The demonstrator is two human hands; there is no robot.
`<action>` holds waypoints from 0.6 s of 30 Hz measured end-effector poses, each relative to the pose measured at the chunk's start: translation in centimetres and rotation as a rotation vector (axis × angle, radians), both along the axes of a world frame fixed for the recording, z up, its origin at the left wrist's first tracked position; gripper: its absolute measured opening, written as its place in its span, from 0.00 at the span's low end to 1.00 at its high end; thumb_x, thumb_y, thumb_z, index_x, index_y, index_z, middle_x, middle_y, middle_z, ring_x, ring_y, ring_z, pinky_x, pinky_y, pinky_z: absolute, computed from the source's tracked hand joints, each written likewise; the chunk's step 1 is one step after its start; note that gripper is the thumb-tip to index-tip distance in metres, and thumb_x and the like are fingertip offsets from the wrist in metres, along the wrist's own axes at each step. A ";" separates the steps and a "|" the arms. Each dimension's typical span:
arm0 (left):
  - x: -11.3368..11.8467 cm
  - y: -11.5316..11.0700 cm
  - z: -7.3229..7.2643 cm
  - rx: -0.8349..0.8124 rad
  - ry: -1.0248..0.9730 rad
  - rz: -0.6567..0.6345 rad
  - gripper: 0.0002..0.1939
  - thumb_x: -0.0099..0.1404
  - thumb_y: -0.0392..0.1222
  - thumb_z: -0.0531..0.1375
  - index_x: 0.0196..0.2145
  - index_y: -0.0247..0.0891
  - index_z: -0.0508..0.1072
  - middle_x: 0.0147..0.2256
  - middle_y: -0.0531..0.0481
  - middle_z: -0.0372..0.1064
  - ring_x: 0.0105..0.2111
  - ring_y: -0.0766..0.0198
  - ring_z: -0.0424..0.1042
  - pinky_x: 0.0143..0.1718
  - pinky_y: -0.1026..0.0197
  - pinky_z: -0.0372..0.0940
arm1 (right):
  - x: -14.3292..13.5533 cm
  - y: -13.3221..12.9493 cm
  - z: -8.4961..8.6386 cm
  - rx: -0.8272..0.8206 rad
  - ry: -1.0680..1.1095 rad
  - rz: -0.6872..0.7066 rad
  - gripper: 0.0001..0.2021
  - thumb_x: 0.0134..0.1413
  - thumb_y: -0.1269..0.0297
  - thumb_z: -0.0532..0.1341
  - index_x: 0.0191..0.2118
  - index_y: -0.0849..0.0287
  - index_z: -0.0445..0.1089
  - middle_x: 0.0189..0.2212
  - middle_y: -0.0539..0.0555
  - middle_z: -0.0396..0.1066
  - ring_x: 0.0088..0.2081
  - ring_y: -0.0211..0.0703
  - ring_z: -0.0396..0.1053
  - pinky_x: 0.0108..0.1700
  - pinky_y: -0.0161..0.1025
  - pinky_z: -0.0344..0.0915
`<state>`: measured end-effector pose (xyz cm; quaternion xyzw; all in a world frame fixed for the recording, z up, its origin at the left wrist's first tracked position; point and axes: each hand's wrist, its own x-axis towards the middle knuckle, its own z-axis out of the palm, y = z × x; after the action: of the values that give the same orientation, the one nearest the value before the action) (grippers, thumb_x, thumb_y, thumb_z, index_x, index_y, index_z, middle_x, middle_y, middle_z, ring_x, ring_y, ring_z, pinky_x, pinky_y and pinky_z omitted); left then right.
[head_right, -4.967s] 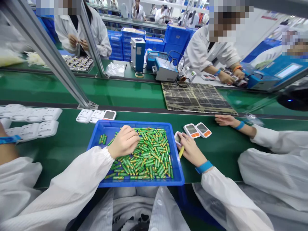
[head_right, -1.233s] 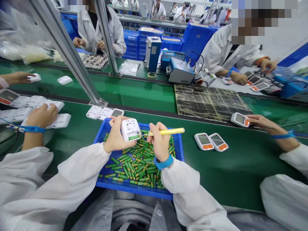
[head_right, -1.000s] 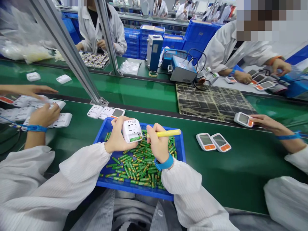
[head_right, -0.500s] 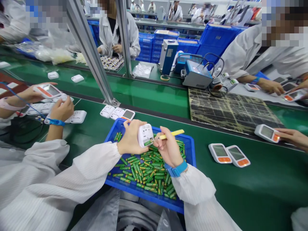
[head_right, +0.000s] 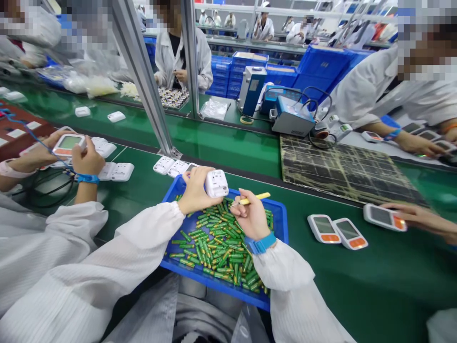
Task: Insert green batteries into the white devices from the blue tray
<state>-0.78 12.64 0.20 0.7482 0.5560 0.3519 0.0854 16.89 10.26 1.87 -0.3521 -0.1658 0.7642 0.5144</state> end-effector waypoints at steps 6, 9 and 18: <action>-0.4 5.6 0.6 -0.235 0.086 0.066 0.43 0.50 0.53 0.68 0.60 0.39 0.59 0.59 0.40 0.62 0.59 0.44 0.58 0.58 0.45 0.51 | -0.6 0.3 -0.6 -0.036 -0.005 -0.029 0.20 0.52 0.69 0.63 0.17 0.57 0.52 0.08 0.42 0.51 0.12 0.26 0.43 0.16 0.26 0.49; -0.5 8.5 0.1 -0.398 0.220 -0.101 0.44 0.48 0.56 0.69 0.60 0.43 0.61 0.58 0.43 0.65 0.58 0.42 0.61 0.60 0.42 0.51 | -0.5 0.6 -0.7 -0.077 0.000 -0.072 0.19 0.53 0.70 0.61 0.17 0.57 0.52 0.08 0.42 0.50 0.12 0.26 0.42 0.16 0.26 0.48; -1.3 12.0 -1.9 -0.626 0.477 -0.221 0.42 0.49 0.51 0.67 0.61 0.53 0.61 0.62 0.44 0.60 0.63 0.35 0.51 0.59 0.25 0.44 | 0.2 1.3 -1.0 -0.045 -0.059 -0.078 0.21 0.50 0.68 0.65 0.18 0.57 0.51 0.09 0.41 0.51 0.13 0.26 0.42 0.16 0.26 0.48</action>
<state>-2.12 24.66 -1.70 0.8019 0.5568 -0.0289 0.2147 17.11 11.54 0.90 -0.3921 -0.1496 0.7365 0.5305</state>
